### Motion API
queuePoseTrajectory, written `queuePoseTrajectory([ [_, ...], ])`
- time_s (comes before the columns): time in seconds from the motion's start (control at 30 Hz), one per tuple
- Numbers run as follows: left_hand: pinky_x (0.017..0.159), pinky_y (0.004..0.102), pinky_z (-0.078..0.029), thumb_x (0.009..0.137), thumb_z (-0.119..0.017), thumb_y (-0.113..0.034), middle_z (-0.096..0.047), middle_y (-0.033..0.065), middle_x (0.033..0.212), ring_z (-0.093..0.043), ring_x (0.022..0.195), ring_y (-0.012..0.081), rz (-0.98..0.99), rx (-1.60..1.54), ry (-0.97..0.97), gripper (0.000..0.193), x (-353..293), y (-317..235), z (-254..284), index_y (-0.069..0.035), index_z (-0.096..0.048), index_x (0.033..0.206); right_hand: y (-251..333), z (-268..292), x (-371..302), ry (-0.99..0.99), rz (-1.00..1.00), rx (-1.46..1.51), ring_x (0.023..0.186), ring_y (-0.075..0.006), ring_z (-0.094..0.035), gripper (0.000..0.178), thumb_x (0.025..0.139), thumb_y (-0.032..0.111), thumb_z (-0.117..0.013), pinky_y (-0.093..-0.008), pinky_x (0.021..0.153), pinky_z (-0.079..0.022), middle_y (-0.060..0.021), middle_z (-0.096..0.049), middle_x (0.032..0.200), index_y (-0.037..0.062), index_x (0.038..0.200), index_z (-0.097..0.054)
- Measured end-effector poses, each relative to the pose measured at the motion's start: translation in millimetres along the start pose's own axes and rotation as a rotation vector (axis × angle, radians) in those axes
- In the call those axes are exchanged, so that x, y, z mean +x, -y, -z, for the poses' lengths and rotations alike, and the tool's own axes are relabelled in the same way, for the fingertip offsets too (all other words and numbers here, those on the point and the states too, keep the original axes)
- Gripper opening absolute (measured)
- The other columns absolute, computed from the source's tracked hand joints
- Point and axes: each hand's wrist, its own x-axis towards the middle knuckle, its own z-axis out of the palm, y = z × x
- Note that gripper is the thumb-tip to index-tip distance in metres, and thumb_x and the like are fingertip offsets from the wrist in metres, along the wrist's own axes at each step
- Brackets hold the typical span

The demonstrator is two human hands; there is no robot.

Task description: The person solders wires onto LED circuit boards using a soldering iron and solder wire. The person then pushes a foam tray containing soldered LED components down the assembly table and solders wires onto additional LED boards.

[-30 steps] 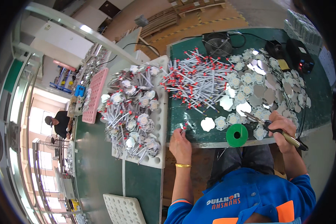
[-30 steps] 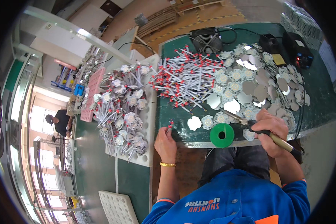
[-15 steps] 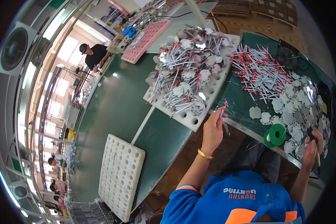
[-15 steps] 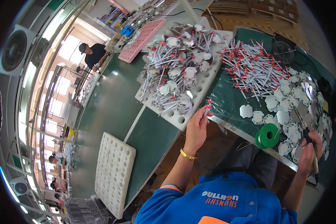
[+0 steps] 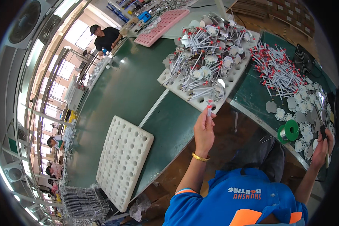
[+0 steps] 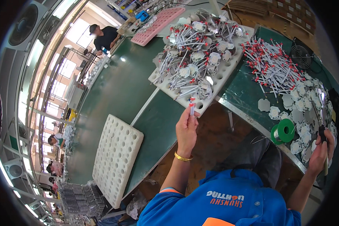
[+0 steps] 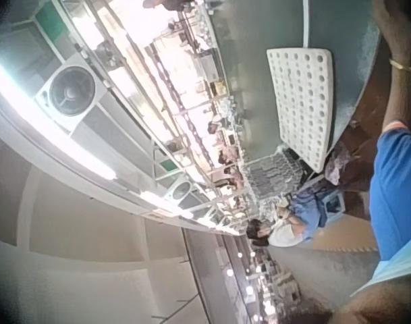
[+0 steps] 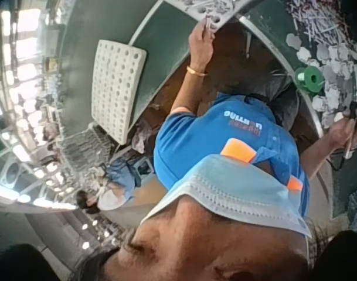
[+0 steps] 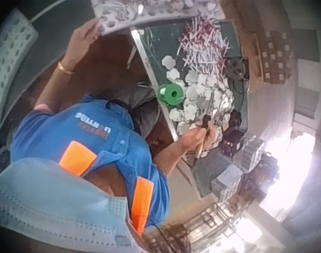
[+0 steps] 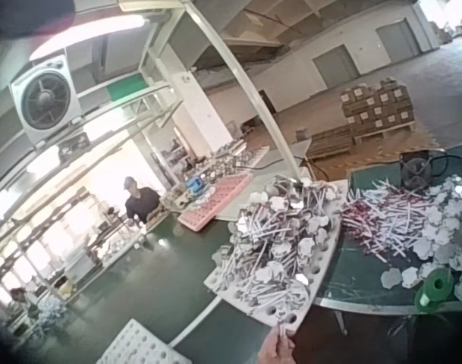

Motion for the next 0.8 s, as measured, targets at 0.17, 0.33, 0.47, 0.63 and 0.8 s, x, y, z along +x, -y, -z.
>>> queuePoseTrajectory([
  [0.17,0.065,0.0205,-0.045,0.092,-0.045,-0.001,-0.056,0.0031,0.094,-0.050,0.073,0.0062,0.239,-0.475,-0.132,0.033,-12.9,14.4,27.8,-0.001,-0.048,0.125,0.1,-3.1,3.6,0.097,0.050,-0.018,0.084,-0.0143,-0.045,0.031,0.090,0.006,-0.041,-0.0349,0.093,-0.038,-0.0124,-0.049,0.118,-0.0057,0.117,-0.050],
  [0.33,0.076,0.0264,-0.052,0.091,-0.049,0.000,-0.058,0.0076,0.102,-0.058,0.087,0.0131,0.301,-0.920,-0.124,0.034,-18.0,32.7,46.0,-0.001,-0.046,0.125,7.9,-7.5,2.6,0.169,0.080,-0.020,0.084,-0.0144,-0.045,0.030,0.090,0.006,-0.041,-0.0359,0.094,-0.037,-0.0123,-0.049,0.119,-0.0057,0.116,-0.051],
  [0.47,0.087,0.0309,-0.052,0.089,-0.052,0.000,-0.059,0.0097,0.107,-0.060,0.098,0.0189,0.341,-0.862,-0.248,0.034,-13.5,36.9,51.3,-0.001,-0.048,0.123,6.5,-2.1,-1.7,0.103,0.088,0.000,0.084,-0.0140,-0.045,0.031,0.091,0.007,-0.041,-0.0385,0.096,-0.036,-0.0115,-0.049,0.118,-0.0054,0.119,-0.049],
  [0.63,0.088,0.0313,-0.051,0.088,-0.053,0.001,-0.060,0.0101,0.107,-0.059,0.099,0.0189,0.356,-0.802,-0.347,0.034,-10.9,36.3,50.9,0.000,-0.048,0.122,8.0,-3.3,-0.8,0.014,0.051,0.014,0.085,-0.0139,-0.045,0.032,0.091,0.006,-0.041,-0.0406,0.099,-0.035,-0.0107,-0.049,0.117,-0.0054,0.120,-0.048],
  [0.8,0.086,0.0304,-0.052,0.087,-0.054,0.002,-0.060,0.0106,0.107,-0.060,0.098,0.0189,0.343,-0.709,-0.417,0.034,-10.2,37.2,53.3,0.001,-0.049,0.121,1.5,2.5,3.5,0.085,0.035,0.059,0.089,-0.0146,-0.047,0.033,0.091,0.006,-0.041,-0.0410,0.100,-0.035,-0.0115,-0.049,0.120,-0.0056,0.121,-0.047],
])
